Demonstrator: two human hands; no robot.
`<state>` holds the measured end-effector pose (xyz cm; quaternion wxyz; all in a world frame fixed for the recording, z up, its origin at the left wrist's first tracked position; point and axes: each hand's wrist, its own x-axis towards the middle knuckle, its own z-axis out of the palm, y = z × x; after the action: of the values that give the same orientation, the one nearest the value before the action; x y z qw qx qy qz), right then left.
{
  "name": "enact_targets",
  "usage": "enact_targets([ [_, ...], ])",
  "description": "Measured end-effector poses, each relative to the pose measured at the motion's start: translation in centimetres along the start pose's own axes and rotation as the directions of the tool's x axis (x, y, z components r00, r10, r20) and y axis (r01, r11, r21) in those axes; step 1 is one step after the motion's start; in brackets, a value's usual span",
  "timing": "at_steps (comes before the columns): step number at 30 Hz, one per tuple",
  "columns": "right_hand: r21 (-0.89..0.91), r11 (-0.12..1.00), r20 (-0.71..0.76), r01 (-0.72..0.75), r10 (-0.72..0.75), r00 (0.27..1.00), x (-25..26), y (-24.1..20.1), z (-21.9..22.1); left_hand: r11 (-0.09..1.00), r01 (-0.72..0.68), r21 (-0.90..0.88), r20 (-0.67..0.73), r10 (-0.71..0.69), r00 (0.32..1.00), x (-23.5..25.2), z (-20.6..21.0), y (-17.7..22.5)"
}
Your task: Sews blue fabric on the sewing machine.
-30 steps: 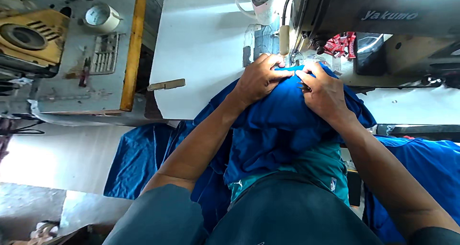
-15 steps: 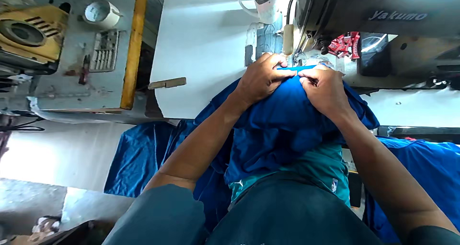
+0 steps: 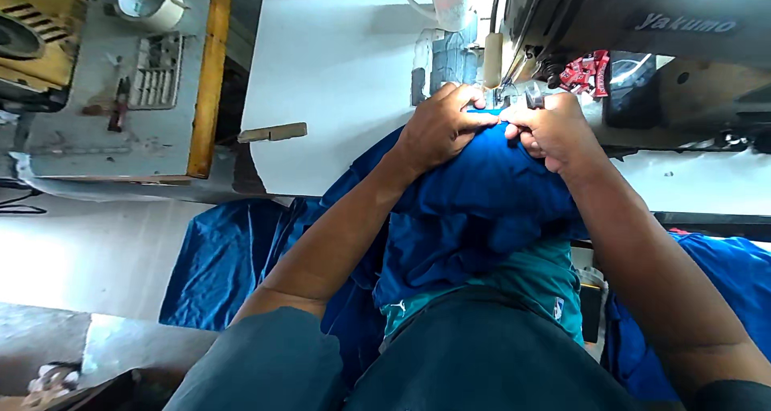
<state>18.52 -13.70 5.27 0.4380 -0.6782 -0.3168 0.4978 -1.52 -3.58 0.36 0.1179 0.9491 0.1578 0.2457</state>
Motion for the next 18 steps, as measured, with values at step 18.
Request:
enact_targets([
  [18,-0.248,0.961,-0.114,0.120,-0.152,0.982,0.4,-0.1,1.8,0.986,0.006,-0.167,-0.053,-0.015,0.999,-0.3,0.1,-0.8],
])
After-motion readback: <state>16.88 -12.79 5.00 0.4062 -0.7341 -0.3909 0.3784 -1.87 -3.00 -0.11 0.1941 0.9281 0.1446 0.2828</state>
